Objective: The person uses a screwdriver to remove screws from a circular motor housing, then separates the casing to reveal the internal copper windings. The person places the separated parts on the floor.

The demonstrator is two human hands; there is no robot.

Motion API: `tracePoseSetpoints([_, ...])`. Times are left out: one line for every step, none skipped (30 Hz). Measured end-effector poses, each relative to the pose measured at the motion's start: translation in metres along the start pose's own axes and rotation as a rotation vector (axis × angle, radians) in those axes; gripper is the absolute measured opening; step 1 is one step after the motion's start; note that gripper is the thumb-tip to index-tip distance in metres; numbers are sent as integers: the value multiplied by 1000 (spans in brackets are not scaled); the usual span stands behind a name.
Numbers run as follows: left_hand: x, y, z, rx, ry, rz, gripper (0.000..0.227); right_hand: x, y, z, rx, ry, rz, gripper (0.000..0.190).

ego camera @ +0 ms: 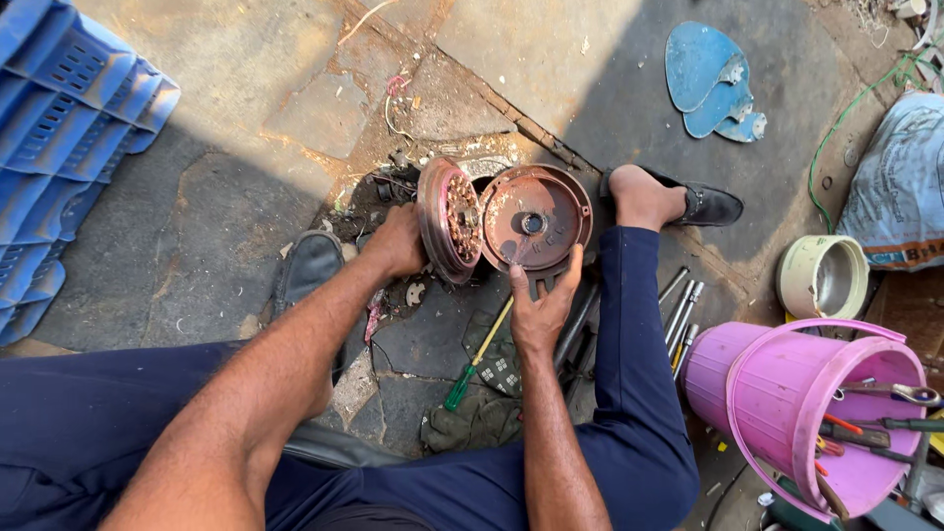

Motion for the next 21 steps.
tracePoseSetpoints([0, 0, -8, -55, -64, -42, 32, 4, 9, 5, -21, 13, -39, 95])
tracePoseSetpoints([-3, -5, -4, 3, -16, -36, 36, 1, 16, 1, -54, 21, -64, 94])
tracePoseSetpoints([-4, -10, 1, 61, 33, -30, 41, -2, 23, -2, -87, 28, -89, 92])
tracePoseSetpoints([-4, -16, 9, 118, 84, -23, 45, -7, 27, -7, -95, 41, -48, 88])
tracePoseSetpoints([-2, -23, 20, 190, 191, 33, 56, -11, 31, -12, -102, 54, -8, 83])
tracePoseSetpoints([7, -26, 22, 266, 286, 90, 68, -8, 36, -9, -103, 69, 22, 79])
tracePoseSetpoints([17, -28, 26, 341, 381, 148, 79, -4, 44, -3, -77, 108, 14, 74])
tracePoseSetpoints([23, -32, 31, 302, 349, 163, 62, -4, 50, -2, -59, 146, 12, 70])
tracePoseSetpoints([31, -38, 39, 262, 317, 178, 45, -3, 56, 0, -40, 184, 9, 66])
tracePoseSetpoints([37, -45, 51, 219, 293, 195, 29, -6, 67, 0, -101, 228, -104, 65])
tracePoseSetpoints([42, -52, 57, 272, 212, 251, 29, -8, 77, 0, -162, 270, -220, 64])
tracePoseSetpoints([47, -59, 63, 321, 126, 300, 32, -7, 88, 0, -224, 318, -338, 64])
tracePoseSetpoints([51, -64, 68, 370, 40, 348, 37, -7, 95, 0, -246, 345, -389, 61])
tracePoseSetpoints([52, -63, 76, 360, 45, 314, 38, -10, 101, 0, -267, 368, -433, 59])
tracePoseSetpoints([51, -61, 84, 350, 49, 281, 40, -14, 107, 0, -287, 390, -478, 56])
tracePoseSetpoints([51, -57, 86, 344, 45, 245, 41, -15, 111, 2, -310, 370, -475, 53])
tracePoseSetpoints([49, -56, 91, 353, 36, 246, 40, -17, 115, -2, -333, 351, -473, 49])
tracePoseSetpoints([48, -55, 92, 370, 22, 250, 38, -17, 119, -2, -346, 328, -473, 46])
tracePoseSetpoints([48, -52, 90, 387, 9, 253, 38, -14, 126, -1, -379, 326, -545, 42])
tracePoseSetpoints([46, -52, 94, 377, 42, 280, 40, -14, 131, -5, -420, 322, -614, 38])
tracePoseSetpoints([44, -53, 98, 368, 75, 307, 43, -16, 134, -8, -461, 317, -682, 34])
Point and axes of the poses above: each hand's wrist, its own x-axis away from the middle knuckle, its own z-axis out of the back of the hand, y = z × x, the point moved 5 cm from there along -x, towards the middle knuckle, and after that the axes turned 1 degree about -y, right-handed, at the moved point
